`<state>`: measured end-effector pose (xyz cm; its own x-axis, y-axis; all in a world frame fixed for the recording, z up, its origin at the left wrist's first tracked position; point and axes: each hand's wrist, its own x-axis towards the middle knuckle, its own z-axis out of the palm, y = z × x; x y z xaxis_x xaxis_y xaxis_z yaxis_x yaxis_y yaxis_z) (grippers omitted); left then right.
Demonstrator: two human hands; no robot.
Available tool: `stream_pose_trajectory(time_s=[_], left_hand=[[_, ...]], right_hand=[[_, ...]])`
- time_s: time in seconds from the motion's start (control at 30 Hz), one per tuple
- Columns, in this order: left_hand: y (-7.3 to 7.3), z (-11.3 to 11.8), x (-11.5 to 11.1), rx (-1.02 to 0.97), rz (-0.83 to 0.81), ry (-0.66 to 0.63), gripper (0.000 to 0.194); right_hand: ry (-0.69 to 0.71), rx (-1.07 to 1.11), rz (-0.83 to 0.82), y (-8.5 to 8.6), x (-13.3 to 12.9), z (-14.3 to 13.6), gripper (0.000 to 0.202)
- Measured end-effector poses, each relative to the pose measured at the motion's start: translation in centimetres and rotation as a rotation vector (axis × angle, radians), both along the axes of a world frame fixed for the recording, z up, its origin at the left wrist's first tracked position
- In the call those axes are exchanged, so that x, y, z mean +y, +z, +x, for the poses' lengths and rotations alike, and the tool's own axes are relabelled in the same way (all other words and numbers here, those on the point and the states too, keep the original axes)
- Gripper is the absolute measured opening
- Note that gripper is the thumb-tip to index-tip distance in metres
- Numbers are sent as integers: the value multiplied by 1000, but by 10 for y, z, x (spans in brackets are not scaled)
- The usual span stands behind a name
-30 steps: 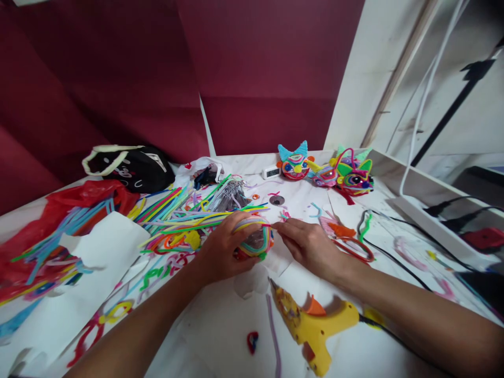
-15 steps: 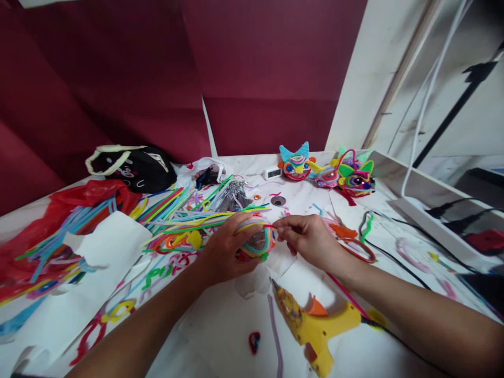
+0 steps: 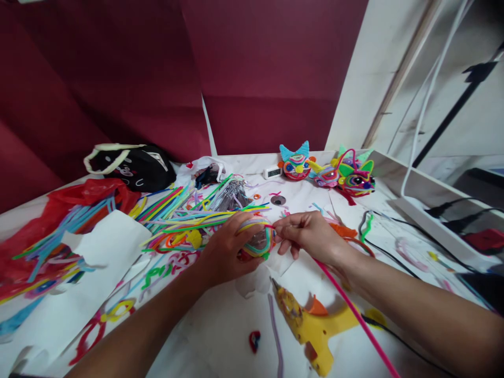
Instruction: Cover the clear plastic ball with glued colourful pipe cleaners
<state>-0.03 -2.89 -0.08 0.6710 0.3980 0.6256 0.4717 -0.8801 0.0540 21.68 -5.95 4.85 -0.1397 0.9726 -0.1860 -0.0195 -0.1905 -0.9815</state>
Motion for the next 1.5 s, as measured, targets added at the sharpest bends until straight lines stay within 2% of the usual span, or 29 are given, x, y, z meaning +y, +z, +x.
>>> stream_pose_trajectory(time_s=[0.33,0.6,0.73,0.83,1.0,1.27,1.5], left_hand=[[-2,0,-1,-7,-1,17,58],[-6,0,-1,-4,10,32,60],[-4,0,-1,10,26,29,58],[-2,0,-2,18,25,30,57],[0,0,-1,11,-20,14,65],[-2,-3,1,-12,-118,5,73],[-4,-7,1,-16,-168,39,73]], right_hand=[[-72,90,-29,-5,1,-7,8],[-74,84,-23,-10,3,-8,8],[-15,66,-11,-12,5,-4,5],[48,11,27,-15,9,1,1],[94,-179,138,-24,17,9,15],[70,-494,430,-30,23,20,30],[77,-566,450,-27,19,28,31]])
